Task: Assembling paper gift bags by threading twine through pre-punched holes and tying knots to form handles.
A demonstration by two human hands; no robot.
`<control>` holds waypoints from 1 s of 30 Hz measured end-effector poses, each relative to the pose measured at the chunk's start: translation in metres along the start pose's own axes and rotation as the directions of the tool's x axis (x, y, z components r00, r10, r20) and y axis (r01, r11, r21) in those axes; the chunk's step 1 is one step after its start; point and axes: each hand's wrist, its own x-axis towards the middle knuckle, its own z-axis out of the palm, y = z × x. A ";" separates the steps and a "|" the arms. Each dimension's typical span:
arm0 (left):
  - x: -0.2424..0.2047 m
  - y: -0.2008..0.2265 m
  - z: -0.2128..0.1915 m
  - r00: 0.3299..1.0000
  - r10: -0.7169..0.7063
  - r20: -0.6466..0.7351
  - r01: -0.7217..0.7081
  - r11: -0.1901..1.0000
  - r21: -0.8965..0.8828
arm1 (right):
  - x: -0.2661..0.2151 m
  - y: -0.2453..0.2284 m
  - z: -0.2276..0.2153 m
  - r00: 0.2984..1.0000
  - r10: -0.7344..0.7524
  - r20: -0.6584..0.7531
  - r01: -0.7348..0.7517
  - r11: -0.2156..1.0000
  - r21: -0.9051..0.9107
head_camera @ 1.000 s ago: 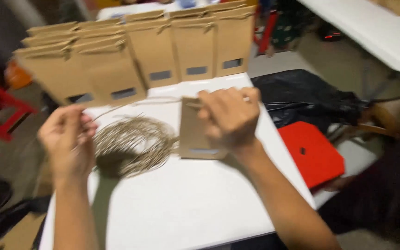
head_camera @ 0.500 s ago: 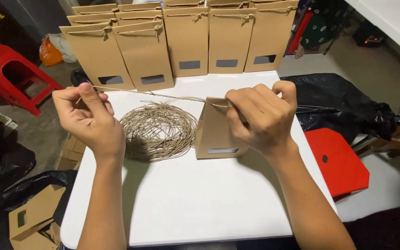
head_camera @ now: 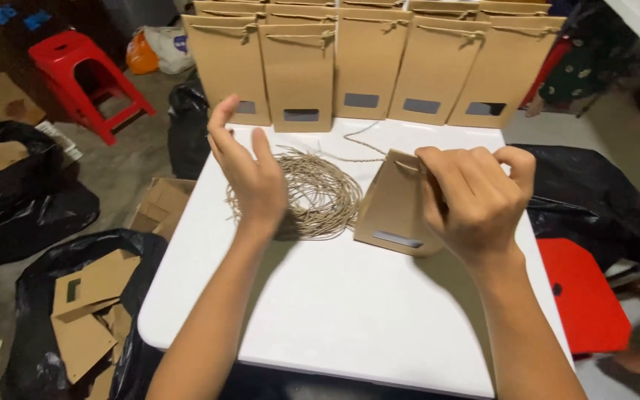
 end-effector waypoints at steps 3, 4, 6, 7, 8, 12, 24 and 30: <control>-0.006 0.008 0.012 0.906 0.417 -0.071 -0.417 0.909 0.015 | -0.003 -0.002 0.005 0.999 -0.033 -0.027 0.032 0.999 -0.016; -0.007 0.011 0.018 0.770 0.633 -0.077 -0.635 0.772 0.001 | -0.004 -0.001 0.007 0.996 -0.062 -0.057 0.061 0.998 -0.023; -0.031 0.024 0.029 0.792 0.611 0.006 -0.610 0.791 -0.053 | -0.004 -0.004 0.007 0.994 -0.083 -0.072 0.082 0.997 -0.010; -0.043 0.030 0.036 0.805 0.586 0.094 -0.577 0.810 -0.106 | -0.004 -0.004 0.007 0.992 -0.100 -0.083 0.101 0.995 0.003; -0.042 0.037 0.031 0.807 0.584 0.092 -0.575 0.811 -0.103 | 0.003 -0.008 0.001 0.991 -0.103 -0.082 0.103 0.995 0.005; -0.047 0.042 0.021 0.711 0.597 0.372 -0.596 0.792 -0.132 | 0.015 -0.015 -0.008 0.984 -0.167 -0.066 0.170 0.984 0.050; -0.021 -0.002 0.008 0.798 0.433 0.420 -0.486 0.874 0.022 | -0.015 0.027 0.000 0.996 -0.087 -0.006 0.086 0.994 -0.060; -0.009 -0.019 -0.004 0.793 0.254 0.553 -0.332 0.942 0.043 | -0.034 0.053 0.000 1.000 -0.016 0.017 0.018 0.991 -0.133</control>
